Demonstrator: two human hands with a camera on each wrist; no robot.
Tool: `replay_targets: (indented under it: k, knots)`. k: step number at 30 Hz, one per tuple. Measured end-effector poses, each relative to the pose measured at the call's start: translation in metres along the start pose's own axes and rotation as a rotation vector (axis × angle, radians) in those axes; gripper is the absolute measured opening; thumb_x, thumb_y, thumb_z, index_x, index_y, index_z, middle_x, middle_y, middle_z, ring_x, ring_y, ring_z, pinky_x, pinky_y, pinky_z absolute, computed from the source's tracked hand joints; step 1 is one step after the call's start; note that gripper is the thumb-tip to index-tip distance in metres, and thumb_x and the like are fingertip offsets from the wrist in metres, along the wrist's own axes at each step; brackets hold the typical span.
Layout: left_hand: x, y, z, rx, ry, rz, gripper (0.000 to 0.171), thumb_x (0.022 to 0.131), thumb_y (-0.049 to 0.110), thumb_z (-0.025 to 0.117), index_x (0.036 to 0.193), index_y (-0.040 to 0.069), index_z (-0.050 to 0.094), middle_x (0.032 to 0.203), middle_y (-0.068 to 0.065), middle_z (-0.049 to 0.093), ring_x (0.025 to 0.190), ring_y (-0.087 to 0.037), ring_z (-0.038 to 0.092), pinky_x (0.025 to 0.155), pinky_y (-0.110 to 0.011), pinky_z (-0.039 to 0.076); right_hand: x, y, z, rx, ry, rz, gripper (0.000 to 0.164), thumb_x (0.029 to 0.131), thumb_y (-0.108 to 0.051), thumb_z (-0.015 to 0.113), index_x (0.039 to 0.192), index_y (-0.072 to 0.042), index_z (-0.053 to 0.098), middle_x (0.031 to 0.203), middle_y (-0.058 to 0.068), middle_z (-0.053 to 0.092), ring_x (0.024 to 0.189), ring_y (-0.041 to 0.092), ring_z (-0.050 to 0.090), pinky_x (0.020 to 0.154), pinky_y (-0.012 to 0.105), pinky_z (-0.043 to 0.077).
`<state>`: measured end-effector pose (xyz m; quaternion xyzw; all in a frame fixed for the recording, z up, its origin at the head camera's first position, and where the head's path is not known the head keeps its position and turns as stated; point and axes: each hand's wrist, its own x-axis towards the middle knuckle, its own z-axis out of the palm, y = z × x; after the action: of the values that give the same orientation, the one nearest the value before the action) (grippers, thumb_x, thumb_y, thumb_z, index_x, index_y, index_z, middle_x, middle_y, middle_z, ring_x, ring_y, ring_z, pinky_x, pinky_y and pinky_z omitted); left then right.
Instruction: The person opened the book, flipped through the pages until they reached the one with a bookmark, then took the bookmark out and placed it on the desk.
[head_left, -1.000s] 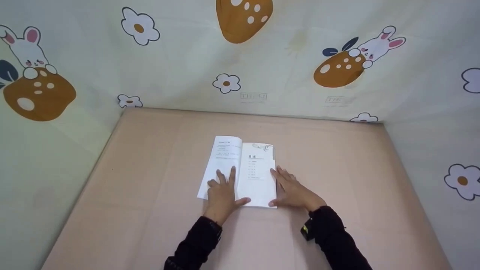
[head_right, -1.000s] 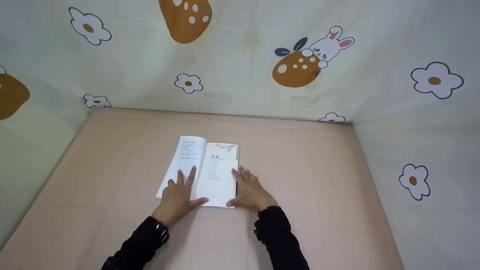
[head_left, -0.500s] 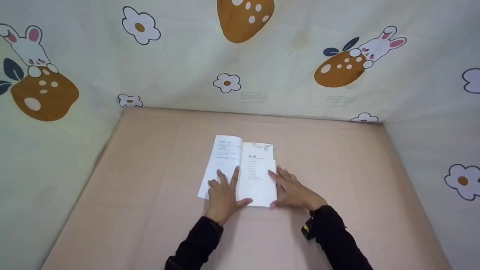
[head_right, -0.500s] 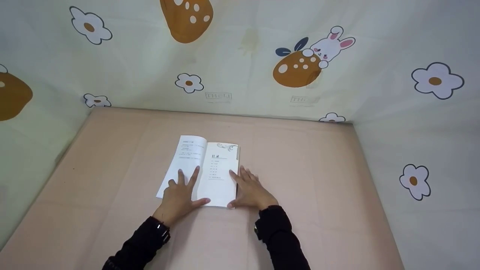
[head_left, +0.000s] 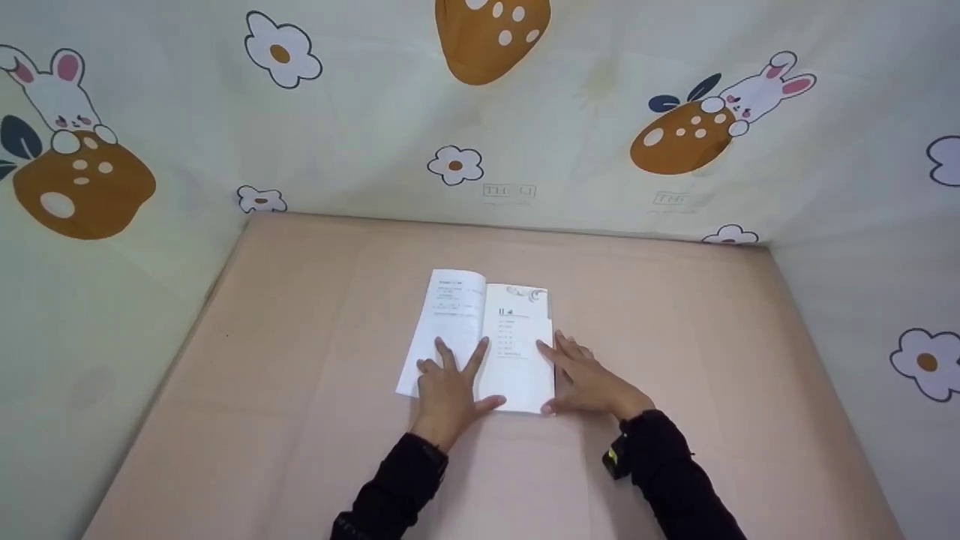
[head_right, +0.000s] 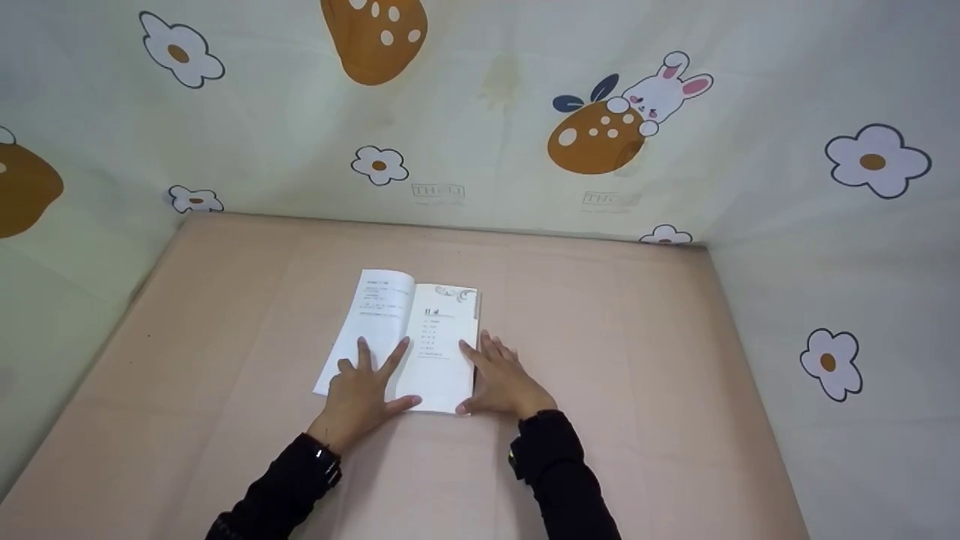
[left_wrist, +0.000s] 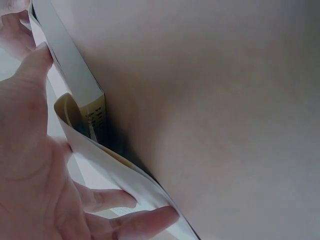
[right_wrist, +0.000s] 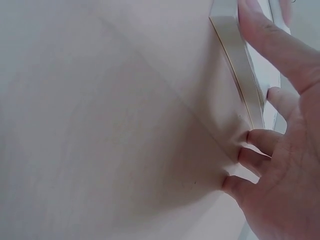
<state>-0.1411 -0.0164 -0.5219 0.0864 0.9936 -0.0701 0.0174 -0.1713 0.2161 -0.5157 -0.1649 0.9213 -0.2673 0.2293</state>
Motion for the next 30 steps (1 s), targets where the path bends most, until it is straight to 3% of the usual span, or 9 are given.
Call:
replay_targets:
  k: [7,14,24,30]
  knots:
    - [-0.0017,0.0023,-0.0017,0.029,-0.026,0.002,0.082,0.073,0.083,0.034,0.144,0.043,0.028,0.136,-0.031,0.042,0.105,-0.048,0.057,0.063,-0.032,0.055,0.0003,-0.0013,0.0022,0.015,0.014,0.006,0.100,0.068,-0.045,0.078,0.148,-0.019,0.025,0.156,0.018,0.002,0.142,0.040,0.003,0.111,0.060,0.013]
    - [-0.0035,0.0025,-0.0027,-0.007,0.011,0.009,0.091,0.066,0.086,0.036,0.143,0.038,0.033,0.134,-0.034,0.043,0.103,-0.052,0.057,0.077,-0.042,0.054,0.0019,-0.0023,0.0039,-0.006,0.046,-0.018,0.096,0.068,-0.042,0.079,0.146,-0.013,0.030,0.154,0.023,0.008,0.141,0.043,0.009,0.111,0.058,0.013]
    - [-0.0027,0.0028,-0.0063,-0.086,-0.086,0.025,0.107,0.058,0.090,0.045,0.146,0.033,0.028,0.139,-0.039,0.032,0.110,-0.057,0.049,0.088,-0.051,0.048,0.0044,-0.0028,0.0063,-0.025,0.084,-0.045,0.094,0.070,-0.046,0.076,0.144,-0.006,0.033,0.152,0.028,0.011,0.137,0.047,0.014,0.109,0.060,0.017]
    - [-0.0015,0.0030,-0.0065,-0.074,-0.099,0.026,0.106,0.059,0.090,0.043,0.147,0.033,0.027,0.139,-0.039,0.032,0.111,-0.056,0.049,0.084,-0.048,0.050,0.0051,-0.0051,0.0075,-0.033,0.107,-0.033,0.092,0.071,-0.045,0.076,0.143,-0.006,0.035,0.151,0.029,0.014,0.136,0.048,0.016,0.109,0.059,0.018]
